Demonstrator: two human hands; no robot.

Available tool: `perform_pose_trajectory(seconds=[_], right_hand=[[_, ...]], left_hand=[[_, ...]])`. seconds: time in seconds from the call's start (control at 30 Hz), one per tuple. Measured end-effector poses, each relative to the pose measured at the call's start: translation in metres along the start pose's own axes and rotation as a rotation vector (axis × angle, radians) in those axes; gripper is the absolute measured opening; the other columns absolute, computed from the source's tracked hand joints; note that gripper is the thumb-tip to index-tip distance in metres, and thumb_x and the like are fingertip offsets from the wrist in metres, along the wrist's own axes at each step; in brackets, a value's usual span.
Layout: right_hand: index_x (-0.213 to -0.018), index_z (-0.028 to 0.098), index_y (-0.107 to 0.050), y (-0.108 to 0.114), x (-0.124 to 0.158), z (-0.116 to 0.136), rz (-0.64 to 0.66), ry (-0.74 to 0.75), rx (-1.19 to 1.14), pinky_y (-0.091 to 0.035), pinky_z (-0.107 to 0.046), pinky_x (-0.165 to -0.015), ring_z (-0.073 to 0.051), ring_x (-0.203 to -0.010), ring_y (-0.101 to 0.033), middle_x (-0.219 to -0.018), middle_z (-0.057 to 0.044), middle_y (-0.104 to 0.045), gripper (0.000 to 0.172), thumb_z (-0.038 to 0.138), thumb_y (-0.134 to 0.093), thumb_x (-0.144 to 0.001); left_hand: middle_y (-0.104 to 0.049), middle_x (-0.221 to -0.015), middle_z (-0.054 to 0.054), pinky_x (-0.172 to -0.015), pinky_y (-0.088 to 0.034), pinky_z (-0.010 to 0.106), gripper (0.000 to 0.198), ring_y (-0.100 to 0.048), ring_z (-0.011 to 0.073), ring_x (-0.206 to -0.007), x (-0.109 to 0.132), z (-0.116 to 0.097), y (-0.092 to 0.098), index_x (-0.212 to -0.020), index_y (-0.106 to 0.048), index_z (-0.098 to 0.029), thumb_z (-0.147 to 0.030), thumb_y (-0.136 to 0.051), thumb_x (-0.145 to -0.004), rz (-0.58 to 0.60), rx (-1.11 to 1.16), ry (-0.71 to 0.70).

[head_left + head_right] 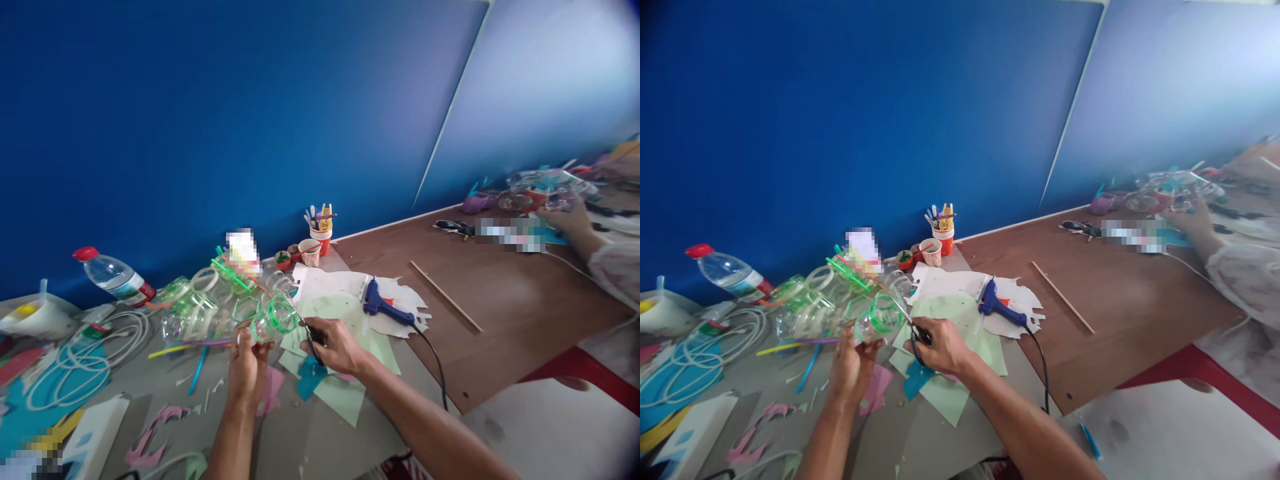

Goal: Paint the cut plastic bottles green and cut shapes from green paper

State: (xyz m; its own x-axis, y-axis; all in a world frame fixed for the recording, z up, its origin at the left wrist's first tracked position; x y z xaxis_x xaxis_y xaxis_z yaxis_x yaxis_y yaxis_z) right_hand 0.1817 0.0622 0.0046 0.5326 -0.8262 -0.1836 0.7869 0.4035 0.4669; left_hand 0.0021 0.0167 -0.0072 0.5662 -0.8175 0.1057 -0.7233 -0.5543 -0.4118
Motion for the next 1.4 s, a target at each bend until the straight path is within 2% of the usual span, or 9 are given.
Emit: perform_pose_trajectory(seconds=[0.2, 0.4, 0.67, 0.93, 1.2, 1.4], right_hand=[[-0.097, 0.015, -0.066, -0.0034, 0.0010, -0.0025, -0.018, 0.017, 0.014, -0.029, -0.020, -0.051, -0.008, -0.053, -0.035, -0.060, 0.005, -0.045, 0.025, 0.023, -0.060, -0.074], [-0.085, 0.015, -0.065, -0.0012, 0.0018, -0.0003, -0.031, 0.041, 0.042, -0.028, -0.020, -0.052, -0.008, -0.053, -0.031, -0.057, 0.006, -0.040, 0.015, 0.023, -0.059, -0.075], [-0.086, 0.015, -0.066, 0.0018, 0.0024, 0.0061, -0.037, 0.052, 0.049, -0.030, -0.020, -0.053, -0.008, -0.053, -0.037, -0.060, 0.004, -0.048, 0.016, 0.024, -0.060, -0.074], [-0.084, 0.016, -0.066, 0.0018, 0.0029, 0.0066, -0.040, 0.059, 0.113, -0.030, -0.019, -0.053, -0.009, -0.053, -0.037, -0.060, 0.002, -0.052, 0.014, 0.025, -0.059, -0.077], [-0.094, 0.018, -0.067, -0.0006, 0.0033, 0.0047, -0.057, 0.058, 0.184, -0.034, -0.021, -0.058, -0.013, -0.059, -0.051, -0.068, -0.003, -0.063, 0.020, 0.028, -0.058, -0.080], [-0.087, 0.018, -0.065, -0.0020, 0.0036, 0.0059, -0.058, 0.068, 0.174, -0.032, -0.020, -0.055, -0.010, -0.054, -0.044, -0.063, 0.001, -0.057, 0.013, 0.026, -0.058, -0.080]], left_hand=[[-0.060, -0.061, -0.007, -0.057, -0.050, 0.022, 0.044, -0.053, 0.0084, -0.053, -0.0027, -0.0001, 0.0007, -0.088, -0.058, -0.022, -0.051, -0.078, -0.061, 0.027, 0.110, -0.005], [-0.065, -0.068, -0.005, -0.056, -0.051, 0.022, 0.043, -0.055, 0.0086, -0.054, -0.0022, 0.0007, 0.0019, -0.088, -0.059, -0.021, -0.049, -0.079, -0.061, 0.061, 0.106, -0.018], [-0.062, -0.065, -0.006, -0.050, -0.046, 0.015, 0.041, -0.054, 0.0065, -0.053, 0.0014, -0.0077, -0.0027, -0.085, -0.058, -0.022, -0.049, -0.079, -0.061, 0.099, 0.101, -0.045], [-0.063, -0.066, -0.005, -0.054, -0.048, 0.018, 0.040, -0.056, 0.0083, -0.055, -0.0011, -0.0037, -0.0010, -0.086, -0.058, -0.022, -0.048, -0.079, -0.063, 0.119, 0.106, -0.042], [-0.062, -0.064, -0.006, -0.054, -0.049, 0.020, 0.042, -0.051, 0.0066, -0.050, -0.0047, 0.0003, 0.0031, -0.084, -0.058, -0.021, -0.050, -0.079, -0.062, 0.109, 0.113, -0.040], [-0.061, -0.064, -0.007, -0.058, -0.050, 0.022, 0.040, -0.055, 0.0087, -0.055, -0.0024, 0.0007, 0.0042, -0.088, -0.058, -0.023, -0.047, -0.078, -0.064, 0.104, 0.113, -0.016]])
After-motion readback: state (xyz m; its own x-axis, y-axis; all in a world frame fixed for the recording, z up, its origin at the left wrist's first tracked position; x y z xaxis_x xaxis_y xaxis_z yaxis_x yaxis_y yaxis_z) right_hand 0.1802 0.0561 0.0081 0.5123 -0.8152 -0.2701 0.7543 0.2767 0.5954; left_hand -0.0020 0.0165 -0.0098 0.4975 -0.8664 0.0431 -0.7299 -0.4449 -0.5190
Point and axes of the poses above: each hand's wrist, its own x-axis away from the middle knuckle, its own y-axis out of the back of the hand, z = x × y, the point moved 2 cm from there along -x, towards the middle knuckle
